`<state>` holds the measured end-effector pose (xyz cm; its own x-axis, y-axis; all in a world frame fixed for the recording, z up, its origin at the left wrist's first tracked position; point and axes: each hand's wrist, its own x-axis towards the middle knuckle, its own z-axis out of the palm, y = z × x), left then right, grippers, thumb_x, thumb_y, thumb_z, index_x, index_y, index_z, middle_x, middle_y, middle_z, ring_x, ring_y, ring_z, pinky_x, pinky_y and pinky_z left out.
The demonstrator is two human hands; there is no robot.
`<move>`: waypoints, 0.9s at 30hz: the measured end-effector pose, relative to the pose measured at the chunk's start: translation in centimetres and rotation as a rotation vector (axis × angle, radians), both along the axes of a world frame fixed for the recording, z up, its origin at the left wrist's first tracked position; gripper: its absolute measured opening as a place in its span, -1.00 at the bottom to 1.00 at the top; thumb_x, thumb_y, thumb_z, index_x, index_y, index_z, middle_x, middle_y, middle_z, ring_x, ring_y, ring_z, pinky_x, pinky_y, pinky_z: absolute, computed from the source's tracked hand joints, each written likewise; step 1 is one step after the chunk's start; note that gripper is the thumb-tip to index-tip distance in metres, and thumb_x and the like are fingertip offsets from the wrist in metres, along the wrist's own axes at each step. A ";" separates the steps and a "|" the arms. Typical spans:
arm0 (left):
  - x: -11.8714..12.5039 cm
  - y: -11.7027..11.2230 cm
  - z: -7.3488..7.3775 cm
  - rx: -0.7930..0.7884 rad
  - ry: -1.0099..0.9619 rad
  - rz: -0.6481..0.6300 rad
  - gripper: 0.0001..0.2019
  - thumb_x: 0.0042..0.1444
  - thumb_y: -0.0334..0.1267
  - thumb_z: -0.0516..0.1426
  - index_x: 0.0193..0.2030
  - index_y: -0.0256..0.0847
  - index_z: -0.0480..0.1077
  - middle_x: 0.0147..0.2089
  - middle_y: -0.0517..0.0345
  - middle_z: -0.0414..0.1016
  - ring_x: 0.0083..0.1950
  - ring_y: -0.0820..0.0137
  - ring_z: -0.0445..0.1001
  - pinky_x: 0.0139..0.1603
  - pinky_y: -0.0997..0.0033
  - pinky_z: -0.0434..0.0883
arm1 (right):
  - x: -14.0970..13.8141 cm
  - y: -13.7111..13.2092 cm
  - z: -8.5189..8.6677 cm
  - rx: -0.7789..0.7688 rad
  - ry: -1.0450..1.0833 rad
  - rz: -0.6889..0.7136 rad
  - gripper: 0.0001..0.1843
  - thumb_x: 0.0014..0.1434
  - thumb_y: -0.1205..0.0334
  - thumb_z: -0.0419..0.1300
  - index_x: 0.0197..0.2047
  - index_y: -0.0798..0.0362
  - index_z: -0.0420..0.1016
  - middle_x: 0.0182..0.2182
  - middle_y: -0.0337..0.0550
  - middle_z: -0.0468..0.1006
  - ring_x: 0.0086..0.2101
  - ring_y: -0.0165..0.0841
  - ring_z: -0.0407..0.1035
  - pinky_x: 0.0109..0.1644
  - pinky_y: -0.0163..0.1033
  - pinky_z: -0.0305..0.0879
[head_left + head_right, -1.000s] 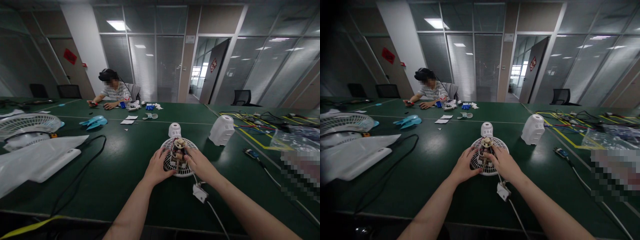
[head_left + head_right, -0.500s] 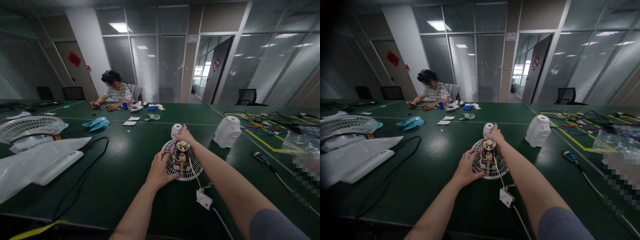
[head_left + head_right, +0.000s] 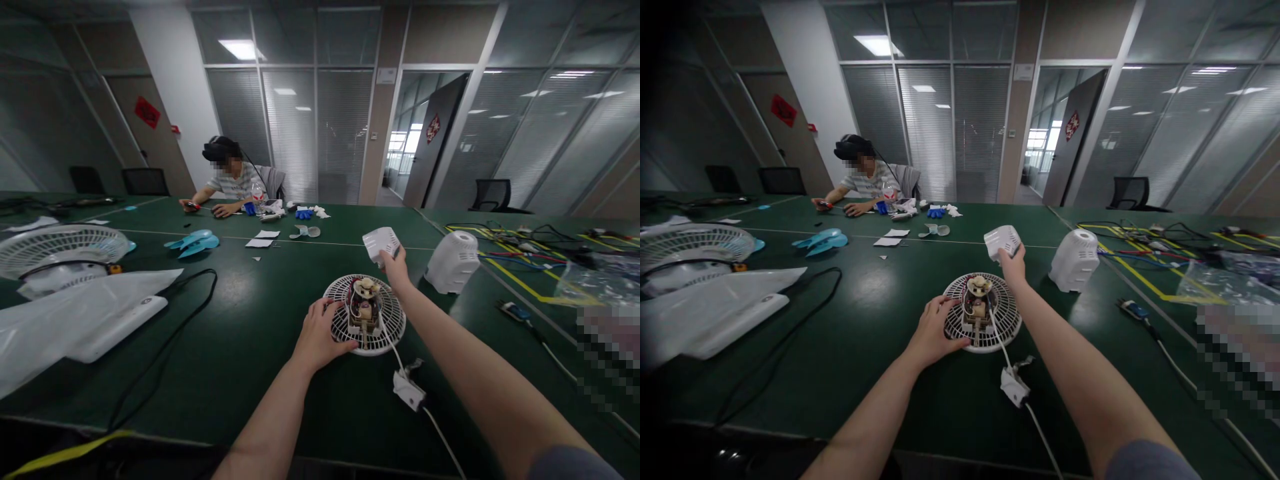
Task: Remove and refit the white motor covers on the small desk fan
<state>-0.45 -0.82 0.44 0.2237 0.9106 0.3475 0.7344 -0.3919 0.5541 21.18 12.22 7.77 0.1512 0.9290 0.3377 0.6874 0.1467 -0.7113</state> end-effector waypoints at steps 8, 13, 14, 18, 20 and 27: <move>0.0 -0.5 0.6 0.029 -0.003 -0.009 -0.25 -0.18 0.00 0.35 0.20 0.02 0.27 0.19 0.02 0.20 0.24 0.07 0.17 0.20 0.01 0.25 | 0.7 -12.4 2.0 0.120 0.043 0.117 -0.07 0.18 -0.09 0.06 0.43 0.04 -0.34 -0.12 0.02 0.53 -0.25 -0.18 0.46 -0.12 -0.06 0.37; 0.0 -1.0 0.9 0.050 0.000 0.000 -0.37 -0.10 -0.03 0.32 0.17 0.05 0.33 0.13 0.05 0.27 0.16 0.12 0.25 0.15 0.04 0.29 | -1.9 -17.1 2.7 0.161 -0.285 0.101 -0.08 0.17 -0.08 0.07 0.44 -0.04 -0.33 0.06 0.09 0.40 -0.01 -0.05 0.36 0.04 0.05 0.28; 0.0 -1.1 1.0 0.053 0.000 -0.001 -0.40 -0.07 -0.03 0.31 0.16 0.05 0.34 0.12 0.06 0.28 0.15 0.12 0.26 0.14 0.05 0.30 | -2.3 -17.4 2.7 0.147 -0.352 0.084 -0.10 0.19 -0.08 0.06 0.44 -0.06 -0.32 0.04 0.07 0.40 -0.02 -0.05 0.36 0.03 0.05 0.28; 0.0 -1.2 1.2 0.076 -0.025 -0.018 -0.50 0.01 -0.09 0.27 0.13 0.03 0.37 0.09 0.10 0.34 0.11 0.18 0.30 0.11 0.11 0.33 | -3.0 -17.7 1.8 0.076 -0.540 0.023 -0.18 0.23 -0.11 -0.01 0.43 -0.11 -0.28 -0.06 0.05 0.44 -0.13 -0.07 0.40 -0.08 0.01 0.31; 0.0 -1.1 1.1 0.087 -0.045 -0.026 -0.55 0.03 -0.11 0.26 0.10 0.02 0.40 0.07 0.12 0.36 0.08 0.21 0.31 0.09 0.15 0.35 | -3.1 -17.6 1.2 0.068 -0.602 0.008 -0.19 0.23 -0.13 -0.02 0.43 -0.13 -0.29 -0.07 0.06 0.44 -0.13 -0.06 0.40 -0.10 0.00 0.32; 0.0 -0.6 0.6 0.074 -0.067 0.014 -0.64 0.07 -0.15 0.23 0.05 0.00 0.42 0.01 0.13 0.39 0.03 0.24 0.34 0.06 0.16 0.37 | -3.0 -17.4 0.3 0.007 -0.598 0.026 -0.16 0.22 -0.13 0.01 0.43 -0.22 -0.35 -0.06 0.01 0.41 -0.20 -0.13 0.43 -0.22 -0.10 0.37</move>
<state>-0.45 -1.43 1.01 0.1850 0.8846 0.4280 0.7021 -0.4237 0.5723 18.18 -5.13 8.05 -0.0898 0.9272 0.3636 0.9643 0.1722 -0.2012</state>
